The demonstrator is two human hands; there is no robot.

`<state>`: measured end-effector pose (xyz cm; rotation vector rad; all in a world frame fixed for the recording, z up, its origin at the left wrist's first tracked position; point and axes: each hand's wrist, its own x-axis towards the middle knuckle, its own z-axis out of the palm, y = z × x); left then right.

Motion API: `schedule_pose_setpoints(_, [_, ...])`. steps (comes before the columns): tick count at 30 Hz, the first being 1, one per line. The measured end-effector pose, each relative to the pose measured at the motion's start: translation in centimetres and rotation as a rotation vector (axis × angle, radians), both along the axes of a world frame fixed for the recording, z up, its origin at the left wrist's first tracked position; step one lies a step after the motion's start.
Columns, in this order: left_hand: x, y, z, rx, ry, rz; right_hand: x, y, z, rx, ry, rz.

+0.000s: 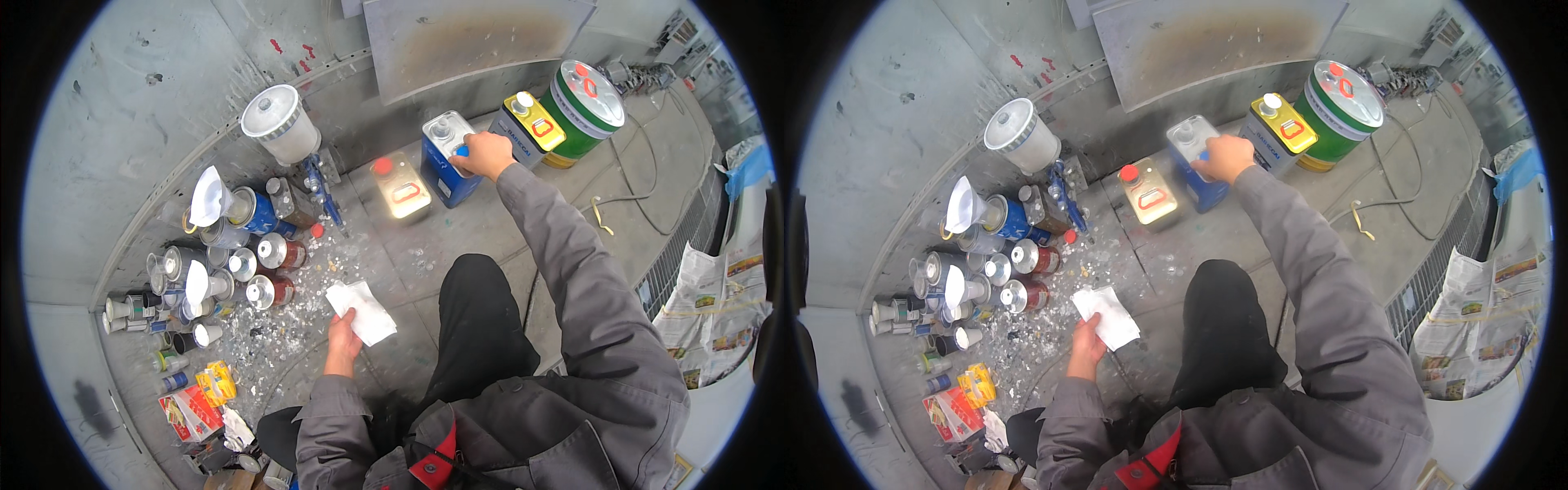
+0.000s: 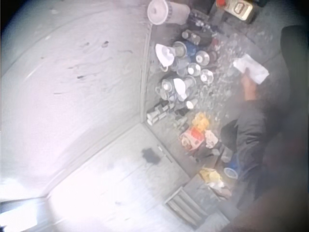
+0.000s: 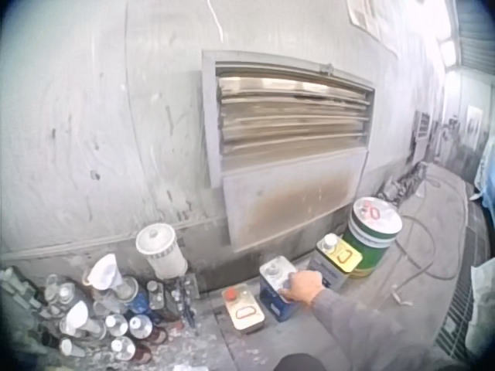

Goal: The person mixes white paint in a small container using a metal stirrer, then pours the mixture into a spray gun. Afterward, they wipe a newspaper-covered car part with a cloth.

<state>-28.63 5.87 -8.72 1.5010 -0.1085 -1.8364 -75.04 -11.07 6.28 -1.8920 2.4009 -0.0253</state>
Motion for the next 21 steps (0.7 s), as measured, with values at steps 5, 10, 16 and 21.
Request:
schedule_pose_setpoints(5, [-1.1,0.1,0.2,-0.045,0.043,-0.009,-0.2,-1.8,1.3,0.134,0.081,0.071])
schedule_pose_setpoints(10, [-1.6,0.1,0.3,-0.063,0.038,0.007,-0.2,-3.8,1.7,0.292,0.167,0.206])
schedule_pose_setpoints(16, [-1.6,0.6,0.6,-0.094,0.032,0.017,0.3,-4.6,2.7,0.277,0.272,0.309])
schedule_pose_setpoints(21, [-1.1,1.2,0.8,-0.088,-0.001,0.028,-0.7,-6.3,4.4,0.269,0.130,0.297])
